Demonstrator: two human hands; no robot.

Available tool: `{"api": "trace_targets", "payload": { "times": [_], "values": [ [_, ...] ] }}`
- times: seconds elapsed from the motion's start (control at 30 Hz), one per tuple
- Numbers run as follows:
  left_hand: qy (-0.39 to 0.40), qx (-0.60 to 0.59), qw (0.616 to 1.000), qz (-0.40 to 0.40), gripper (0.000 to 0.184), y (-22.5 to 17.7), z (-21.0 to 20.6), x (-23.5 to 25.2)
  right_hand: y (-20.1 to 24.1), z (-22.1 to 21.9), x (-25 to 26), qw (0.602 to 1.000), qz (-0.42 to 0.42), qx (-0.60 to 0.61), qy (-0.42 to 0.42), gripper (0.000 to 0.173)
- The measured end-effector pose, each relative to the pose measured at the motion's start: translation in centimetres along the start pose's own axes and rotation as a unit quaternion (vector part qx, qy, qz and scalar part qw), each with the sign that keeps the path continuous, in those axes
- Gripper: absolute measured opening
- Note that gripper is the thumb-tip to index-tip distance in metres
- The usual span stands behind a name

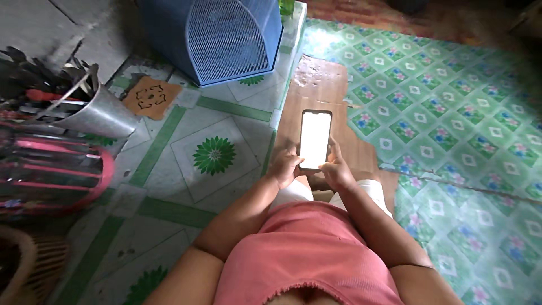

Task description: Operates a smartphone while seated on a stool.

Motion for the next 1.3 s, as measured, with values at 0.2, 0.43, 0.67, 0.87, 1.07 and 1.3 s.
{"api": "trace_targets", "payload": {
  "times": [0.2, 0.43, 0.67, 0.87, 1.07, 1.3],
  "values": [
    [0.003, -0.001, 1.0, 0.004, 0.045, -0.1, 0.0, 0.0, 0.1, 0.0, -0.1, 1.0, -0.001, -0.006, 0.007, 0.1],
    [0.008, -0.001, 1.0, 0.005, 0.045, -0.1, 0.0, 0.0, 0.0, 0.1, 0.0, 1.0, 0.001, 0.0, 0.011, 0.101],
    [-0.01, 0.0, 1.0, 0.005, 0.042, 0.0, 0.1, 0.1, 0.0, 0.1, 0.0, 1.0, 0.002, -0.016, 0.004, 0.102],
    [-0.017, 0.004, 1.0, 0.008, 0.048, 0.1, 0.3, 0.2, 0.7, 0.5, 0.4, 0.998, 0.014, -0.06, -0.005, 0.088],
    [-0.011, 0.052, 0.999, 0.007, 0.041, 0.4, 0.1, 0.2, 4.8, 1.1, 3.3, 0.984, 0.052, -0.167, -0.031, 0.075],
    [0.019, 0.091, 0.996, 0.018, 0.056, 0.5, -0.4, 0.2, 5.2, 1.1, 5.0, 0.973, 0.056, -0.216, -0.054, 0.049]
  ]
}}
Point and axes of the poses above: each hand's wrist, its own x-axis towards the middle knuckle, its own z-axis out of the back of the hand, y = z × x, the point moved 5 cm from there along x, towards the middle knuckle, and after that the axes turned 15 degrees about z, right-handed, at the moved point
